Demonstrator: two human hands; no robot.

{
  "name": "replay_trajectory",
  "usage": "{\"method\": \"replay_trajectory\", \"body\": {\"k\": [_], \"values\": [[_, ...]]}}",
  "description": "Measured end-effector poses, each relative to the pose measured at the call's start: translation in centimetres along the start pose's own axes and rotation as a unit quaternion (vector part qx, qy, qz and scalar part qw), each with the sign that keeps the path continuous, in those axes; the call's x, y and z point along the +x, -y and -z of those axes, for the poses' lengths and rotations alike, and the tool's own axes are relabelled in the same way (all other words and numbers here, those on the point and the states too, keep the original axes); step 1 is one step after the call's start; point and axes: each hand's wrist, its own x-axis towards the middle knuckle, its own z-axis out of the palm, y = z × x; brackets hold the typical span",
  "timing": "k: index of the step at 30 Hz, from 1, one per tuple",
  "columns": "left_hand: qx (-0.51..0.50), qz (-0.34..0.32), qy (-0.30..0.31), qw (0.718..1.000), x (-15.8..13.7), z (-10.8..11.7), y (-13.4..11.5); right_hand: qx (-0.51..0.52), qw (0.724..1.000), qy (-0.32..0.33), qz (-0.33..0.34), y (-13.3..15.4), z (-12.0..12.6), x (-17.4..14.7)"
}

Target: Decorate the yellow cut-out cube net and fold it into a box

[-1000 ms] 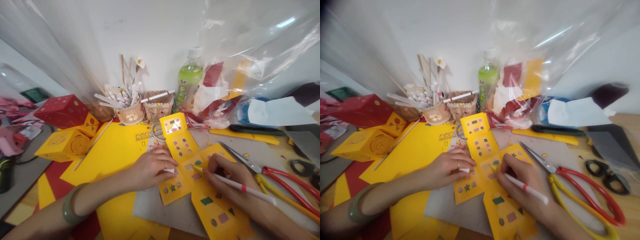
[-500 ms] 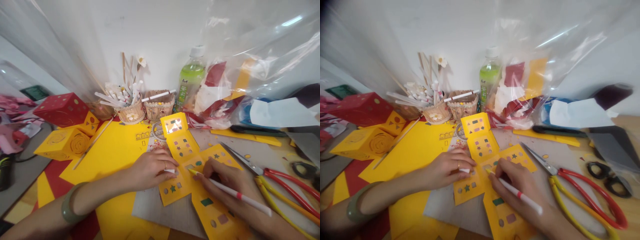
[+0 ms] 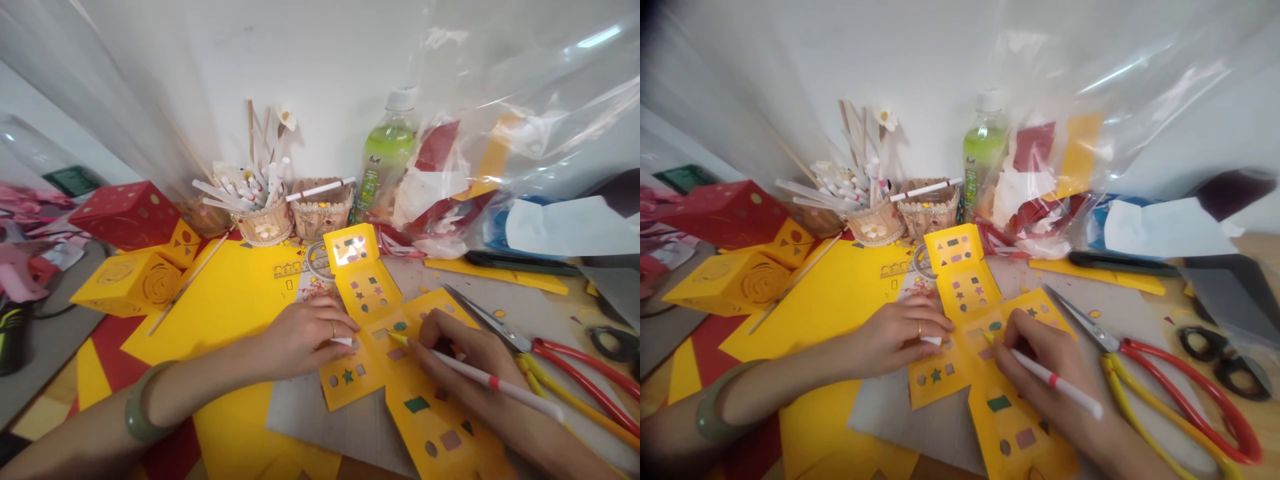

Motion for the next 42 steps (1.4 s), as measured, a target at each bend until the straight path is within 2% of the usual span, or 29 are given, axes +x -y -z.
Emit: {"method": "replay_trajectory", "body": {"k": [5, 8, 13, 17, 22, 26, 30, 34, 38, 42], "values": [[0.005, 0.010, 0.014, 1.000, 0.02, 0.10, -0.09, 0.008, 1.000, 0.023, 0.010, 0.26, -0.03, 0.04], [0.004, 0.010, 0.013, 1.000, 0.00, 0.11, -0.11, 0.007, 1.000, 0.002, -0.013, 0.25, -0.03, 0.07], [0.006, 0.009, 0.014, 1.000, 0.00, 0.15, -0.13, 0.005, 1.000, 0.013, 0.002, 0.33, -0.12, 0.03], [0.003, 0.009, 0.016, 1.000, 0.02, 0.20, -0.10, 0.012, 1.000, -0.012, -0.021, 0.39, -0.13, 0.00], [0.008, 0.006, 0.011, 1.000, -0.02, 0.14, 0.03, 0.007, 1.000, 0.025, 0.000, 0.42, -0.18, -0.02], [0.007, 0.006, 0.013, 1.000, 0.00, 0.17, -0.07, 0.007, 1.000, -0.008, -0.017, 0.50, -0.19, 0.02], [0.014, 0.013, 0.023, 1.000, 0.03, 0.23, -0.16, 0.004, 1.000, 0.020, -0.001, 0.64, -0.31, 0.06], [0.017, 0.013, 0.023, 1.000, 0.02, 0.23, -0.13, 0.013, 1.000, 0.006, -0.002, 0.68, -0.44, 0.10], [0.022, 0.009, 0.024, 0.999, 0.06, 0.23, -0.16, 0.006, 0.999, 0.035, 0.020, 0.70, -0.39, 0.12], [0.021, 0.010, 0.022, 0.999, 0.08, 0.18, -0.19, 0.009, 1.000, 0.028, 0.009, 0.74, -0.35, 0.15]]}}
